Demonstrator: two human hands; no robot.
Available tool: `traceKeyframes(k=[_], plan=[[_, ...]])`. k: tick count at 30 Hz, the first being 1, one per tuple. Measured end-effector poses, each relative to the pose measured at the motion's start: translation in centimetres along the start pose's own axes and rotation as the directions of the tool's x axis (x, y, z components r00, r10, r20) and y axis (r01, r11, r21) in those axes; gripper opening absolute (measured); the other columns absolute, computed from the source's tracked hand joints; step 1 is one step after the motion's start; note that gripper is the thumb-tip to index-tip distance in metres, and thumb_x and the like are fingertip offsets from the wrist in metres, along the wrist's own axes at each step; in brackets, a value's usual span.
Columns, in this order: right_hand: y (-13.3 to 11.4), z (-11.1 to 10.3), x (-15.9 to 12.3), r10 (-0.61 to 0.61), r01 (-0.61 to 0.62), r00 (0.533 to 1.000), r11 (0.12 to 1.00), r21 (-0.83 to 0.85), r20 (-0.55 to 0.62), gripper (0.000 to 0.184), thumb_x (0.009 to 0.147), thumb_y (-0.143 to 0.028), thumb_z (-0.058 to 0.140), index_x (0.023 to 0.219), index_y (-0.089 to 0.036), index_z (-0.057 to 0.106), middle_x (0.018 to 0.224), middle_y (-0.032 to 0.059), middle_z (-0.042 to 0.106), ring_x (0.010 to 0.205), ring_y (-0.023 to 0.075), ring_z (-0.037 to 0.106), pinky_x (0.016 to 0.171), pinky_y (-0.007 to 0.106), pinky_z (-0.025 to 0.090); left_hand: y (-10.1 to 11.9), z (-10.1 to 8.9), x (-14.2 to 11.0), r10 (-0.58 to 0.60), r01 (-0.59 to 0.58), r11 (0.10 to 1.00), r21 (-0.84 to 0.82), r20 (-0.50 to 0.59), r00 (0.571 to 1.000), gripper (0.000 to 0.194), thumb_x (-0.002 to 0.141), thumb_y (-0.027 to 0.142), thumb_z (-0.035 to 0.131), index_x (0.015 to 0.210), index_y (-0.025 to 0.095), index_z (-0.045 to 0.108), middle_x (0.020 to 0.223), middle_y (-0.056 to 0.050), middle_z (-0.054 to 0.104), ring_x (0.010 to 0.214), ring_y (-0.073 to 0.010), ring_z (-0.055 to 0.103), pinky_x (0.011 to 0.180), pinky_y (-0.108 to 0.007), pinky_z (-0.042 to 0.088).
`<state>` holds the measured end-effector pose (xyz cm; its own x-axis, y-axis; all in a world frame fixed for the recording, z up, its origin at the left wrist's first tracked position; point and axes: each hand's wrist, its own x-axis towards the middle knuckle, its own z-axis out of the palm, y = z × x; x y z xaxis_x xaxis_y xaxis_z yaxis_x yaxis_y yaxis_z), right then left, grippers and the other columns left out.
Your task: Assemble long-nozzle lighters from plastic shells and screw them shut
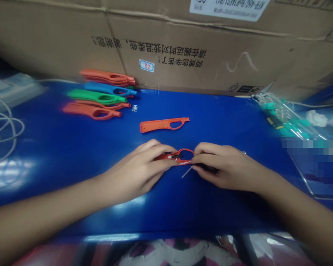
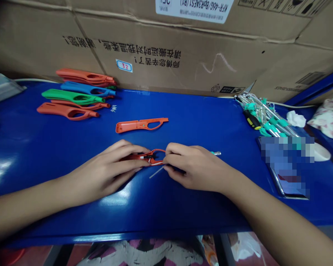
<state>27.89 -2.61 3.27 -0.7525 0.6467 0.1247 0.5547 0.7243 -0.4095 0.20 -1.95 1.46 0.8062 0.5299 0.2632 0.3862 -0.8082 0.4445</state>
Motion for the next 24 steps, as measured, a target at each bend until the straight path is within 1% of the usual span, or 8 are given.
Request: traceKeyframes(k=[7, 12, 17, 21, 24], plan=[[-0.11, -0.12, -0.04, 0.01, -0.01, 1.0, 1.0, -0.011, 0.026, 0.021, 0.099, -0.024, 0.051, 0.107, -0.02, 0.07, 0.107, 0.0069, 0.066, 0.079, 0.0132, 0.063, 0.068, 0.026, 0.049, -0.05, -0.11, 0.08, -0.004, 0.004, 0.998, 0.059, 0.0, 1.0, 0.034, 0.103, 0.018, 0.048, 0.132, 0.023, 0.064, 0.133, -0.009, 0.063, 0.113, -0.025, 0.057, 0.095, -0.043, 0.051], [-0.08, -0.1, -0.14, 0.021, -0.02, 0.999, 0.999, -0.036, 0.044, 0.022, 0.1, -0.025, 0.051, 0.112, -0.02, 0.069, 0.109, 0.0067, 0.066, 0.082, 0.0143, 0.064, 0.069, 0.027, 0.049, -0.18, -0.09, 0.02, 0.007, -0.007, 0.993, 0.117, 0.0, 1.0, 0.036, 0.102, 0.018, 0.048, 0.135, 0.023, 0.062, 0.139, -0.009, 0.062, 0.115, -0.026, 0.057, 0.096, -0.044, 0.051], [-0.17, -0.06, -0.02, 0.023, -0.02, 0.999, 0.997, -0.075, 0.043, 0.022, 0.1, -0.026, 0.05, 0.115, -0.021, 0.066, 0.113, 0.0057, 0.065, 0.086, 0.0149, 0.064, 0.069, 0.028, 0.048, -0.57, 0.06, -0.24, 0.037, -0.033, 0.986, 0.162, -0.025, 0.999, 0.035, 0.102, 0.018, 0.05, 0.134, 0.023, 0.062, 0.139, -0.007, 0.063, 0.112, -0.0248, 0.06, 0.094, -0.042, 0.052], [-0.28, 0.1, 0.17, 0.016, -0.013, 0.999, 0.995, -0.104, 0.03, 0.02, 0.101, -0.027, 0.049, 0.113, -0.021, 0.063, 0.112, 0.0049, 0.065, 0.086, 0.0148, 0.064, 0.065, 0.028, 0.046, -0.65, 0.15, -0.27, 0.06, -0.049, 0.987, 0.155, -0.066, 0.996, 0.032, 0.101, 0.017, 0.053, 0.132, 0.021, 0.062, 0.135, -0.004, 0.067, 0.111, -0.0231, 0.06, 0.094, -0.039, 0.052], [-0.33, 0.25, 0.21, 0.011, -0.006, 0.999, 0.993, -0.121, 0.036, 0.02, 0.101, -0.028, 0.049, 0.115, -0.021, 0.061, 0.112, 0.0045, 0.066, 0.09, 0.0159, 0.065, 0.065, 0.028, 0.045, -0.5, 0.14, -0.16, 0.07, -0.057, 0.989, 0.134, -0.099, 0.993, 0.03, 0.1, 0.016, 0.054, 0.128, 0.019, 0.064, 0.13, -0.003, 0.07, 0.111, -0.0221, 0.061, 0.094, -0.037, 0.052]])
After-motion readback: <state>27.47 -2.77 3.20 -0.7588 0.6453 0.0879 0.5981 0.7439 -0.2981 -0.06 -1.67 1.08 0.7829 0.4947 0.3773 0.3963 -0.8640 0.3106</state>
